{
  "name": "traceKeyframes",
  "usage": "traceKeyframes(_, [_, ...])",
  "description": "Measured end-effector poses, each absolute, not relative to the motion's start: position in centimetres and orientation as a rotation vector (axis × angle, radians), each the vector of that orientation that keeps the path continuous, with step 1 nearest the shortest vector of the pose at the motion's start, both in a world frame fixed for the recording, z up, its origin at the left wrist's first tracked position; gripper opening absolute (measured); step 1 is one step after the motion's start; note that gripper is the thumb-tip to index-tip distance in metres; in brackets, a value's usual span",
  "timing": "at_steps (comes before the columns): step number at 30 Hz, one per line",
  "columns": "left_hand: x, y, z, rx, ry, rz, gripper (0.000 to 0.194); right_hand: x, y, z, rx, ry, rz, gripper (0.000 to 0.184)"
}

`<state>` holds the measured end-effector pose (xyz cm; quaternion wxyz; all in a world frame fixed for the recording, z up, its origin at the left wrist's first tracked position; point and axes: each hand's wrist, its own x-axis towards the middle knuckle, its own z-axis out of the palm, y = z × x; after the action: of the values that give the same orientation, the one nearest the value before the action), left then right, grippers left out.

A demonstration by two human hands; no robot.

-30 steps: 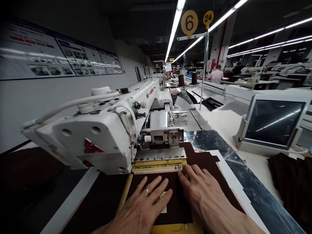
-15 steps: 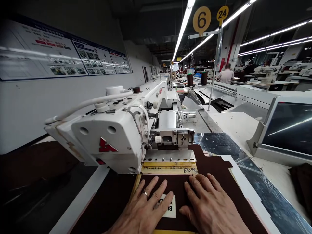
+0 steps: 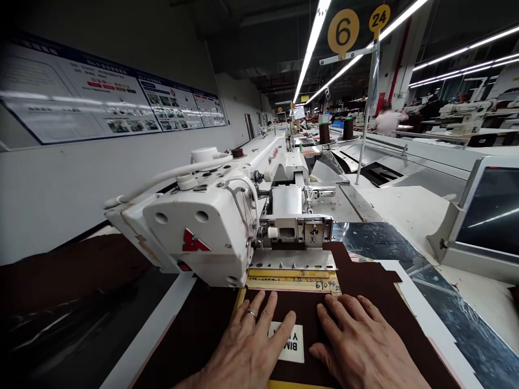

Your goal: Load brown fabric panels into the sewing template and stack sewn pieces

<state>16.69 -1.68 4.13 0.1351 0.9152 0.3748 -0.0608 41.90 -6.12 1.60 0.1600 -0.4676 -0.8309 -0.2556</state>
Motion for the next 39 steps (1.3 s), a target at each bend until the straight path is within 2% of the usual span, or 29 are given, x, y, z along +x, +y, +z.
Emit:
traceKeyframes(8, [16.6,-1.9,3.7,2.716,1.049,-0.124,0.089,41.9,-6.2,1.1,-1.385,-2.367,-0.650,0.049])
traceKeyframes(21, [16.5,-2.2,4.1,2.794,1.049,-0.071,0.078,42.2,-6.1,0.7,-1.323,-2.352,-0.688,0.048])
traceKeyframes(27, [16.1,-2.2,4.2,2.759,1.029,-0.047,0.089,42.0,-6.1,0.6,-1.352,-2.351,-0.649,0.046])
traceKeyframes(39, [14.7,-1.9,3.8,2.749,1.025,-0.056,0.096,40.7,-6.0,0.6,-1.422,-2.343,-0.498,0.043])
